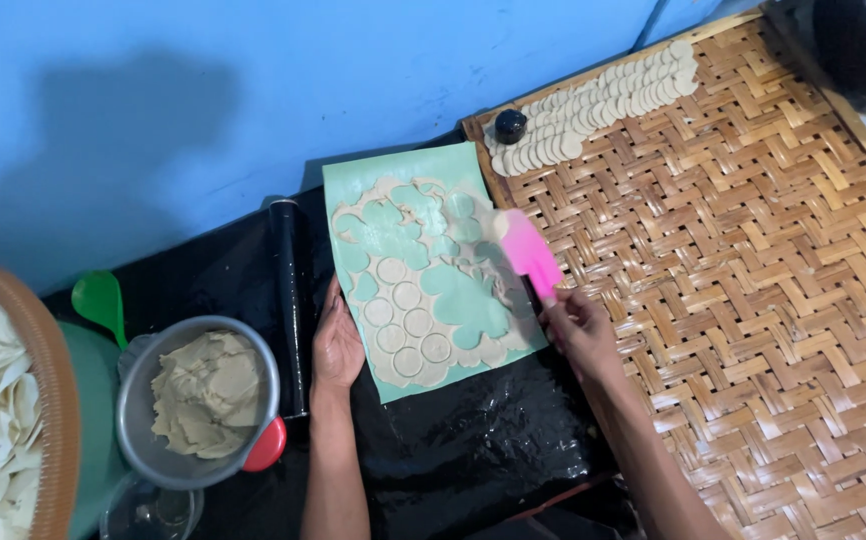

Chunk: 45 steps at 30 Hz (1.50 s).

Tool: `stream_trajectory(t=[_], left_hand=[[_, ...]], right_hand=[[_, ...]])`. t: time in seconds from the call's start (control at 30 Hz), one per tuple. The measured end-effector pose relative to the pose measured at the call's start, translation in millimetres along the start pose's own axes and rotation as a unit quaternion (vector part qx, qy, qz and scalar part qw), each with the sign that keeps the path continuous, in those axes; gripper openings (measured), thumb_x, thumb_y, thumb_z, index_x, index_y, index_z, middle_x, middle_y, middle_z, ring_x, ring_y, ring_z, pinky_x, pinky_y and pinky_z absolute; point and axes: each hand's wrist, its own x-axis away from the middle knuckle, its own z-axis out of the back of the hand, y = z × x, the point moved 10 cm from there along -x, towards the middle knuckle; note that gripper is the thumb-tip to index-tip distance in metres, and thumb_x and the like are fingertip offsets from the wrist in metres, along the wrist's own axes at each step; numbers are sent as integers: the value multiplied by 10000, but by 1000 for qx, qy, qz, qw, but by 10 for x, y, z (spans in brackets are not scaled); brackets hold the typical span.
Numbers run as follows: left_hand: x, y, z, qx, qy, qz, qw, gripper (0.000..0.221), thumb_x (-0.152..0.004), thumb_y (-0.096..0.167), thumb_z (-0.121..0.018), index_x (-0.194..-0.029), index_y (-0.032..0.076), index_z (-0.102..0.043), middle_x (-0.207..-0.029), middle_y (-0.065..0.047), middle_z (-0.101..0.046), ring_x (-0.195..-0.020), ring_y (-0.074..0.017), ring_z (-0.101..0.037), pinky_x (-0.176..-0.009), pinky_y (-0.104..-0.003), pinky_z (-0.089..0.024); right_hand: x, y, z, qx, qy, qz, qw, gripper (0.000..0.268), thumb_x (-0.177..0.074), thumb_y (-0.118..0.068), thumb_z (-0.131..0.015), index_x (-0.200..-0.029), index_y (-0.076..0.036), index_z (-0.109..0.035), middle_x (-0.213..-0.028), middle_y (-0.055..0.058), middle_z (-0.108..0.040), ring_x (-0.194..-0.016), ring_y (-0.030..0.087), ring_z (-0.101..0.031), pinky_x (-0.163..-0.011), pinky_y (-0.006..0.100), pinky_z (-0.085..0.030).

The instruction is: The person shapes and flattens a sheet of dough into circular cracker shapes by cutting pieces from the dough with a scraper and placing them onto a tray, then flattening the remaining dough with a rolling pin. The process is repeated until all the dough is shaped.

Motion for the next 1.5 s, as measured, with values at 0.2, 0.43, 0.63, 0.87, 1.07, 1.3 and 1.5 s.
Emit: stream_trajectory(t=[0.2,0.43,0.63,0.87,1.07,1.3,1.5], left_hand=[[-3,-44,94,5,4,6,1000,616,-1056,235,-477,-1615,57,-289,-1605,-111,-420,-1478,-237,-402,-1227,-412,-306],[4,-38,73,11,10,4,1000,605,-1050,237,-469,-1606,63,-304,-1604,-108,-428,-1474,-237,-412,-1225,-417,-309],[4,-48,97,1,13,5,1000,602,-1056,239,-466,-1608,62,-303,-1607,-102,-418,-1479,-231,-403,-1229,-412,-306],[8,-26,26,3,13,10,1000,608,-1051,244,-464,-1608,64,-300,-1606,-108,-419,-1475,-236,-409,-1221,-415,-315],[4,-24,58,-10,18,6,1000,599,-1048,241,-467,-1599,62,-314,-1601,-102,-429,-1472,-225,-417,-1223,-398,-314],[-8,-133,318,4,11,14,1000,435,-1053,179,-489,-1456,16,-461,-1440,-123,-566,-1372,-241,-507,-1170,-410,-367],[-15,-109,258,-4,17,5,1000,519,-1041,190,-476,-1521,0,-420,-1508,-117,-534,-1412,-222,-484,-1193,-382,-349]], right_hand=[[-568,-225,839,165,169,102,966,237,-1033,-202,-637,-1117,15,-685,-835,91,-715,-689,148,-645,-599,297,-506],[-1091,-541,1093,260,233,163,923,311,-1029,-238,-662,-1163,39,-700,-961,173,-762,-834,223,-723,-760,372,-573],[-1267,-578,1125,275,249,126,920,325,-1020,-225,-662,-1191,49,-696,-1019,206,-760,-881,272,-740,-798,407,-585],[-1277,-596,1126,293,257,107,914,307,-998,-195,-667,-1182,49,-699,-1014,229,-758,-871,305,-746,-808,452,-593],[-1076,-929,971,377,255,129,881,277,-1043,-178,-629,-1201,47,-661,-992,255,-740,-819,356,-732,-749,509,-586],[-849,-1144,854,491,266,189,808,268,-1011,-118,-648,-1207,58,-600,-1017,265,-687,-745,358,-691,-576,502,-557],[-194,-1056,180,423,138,222,868,272,-998,-111,-628,-1237,20,-622,-872,213,-713,-653,322,-689,-587,454,-543]])
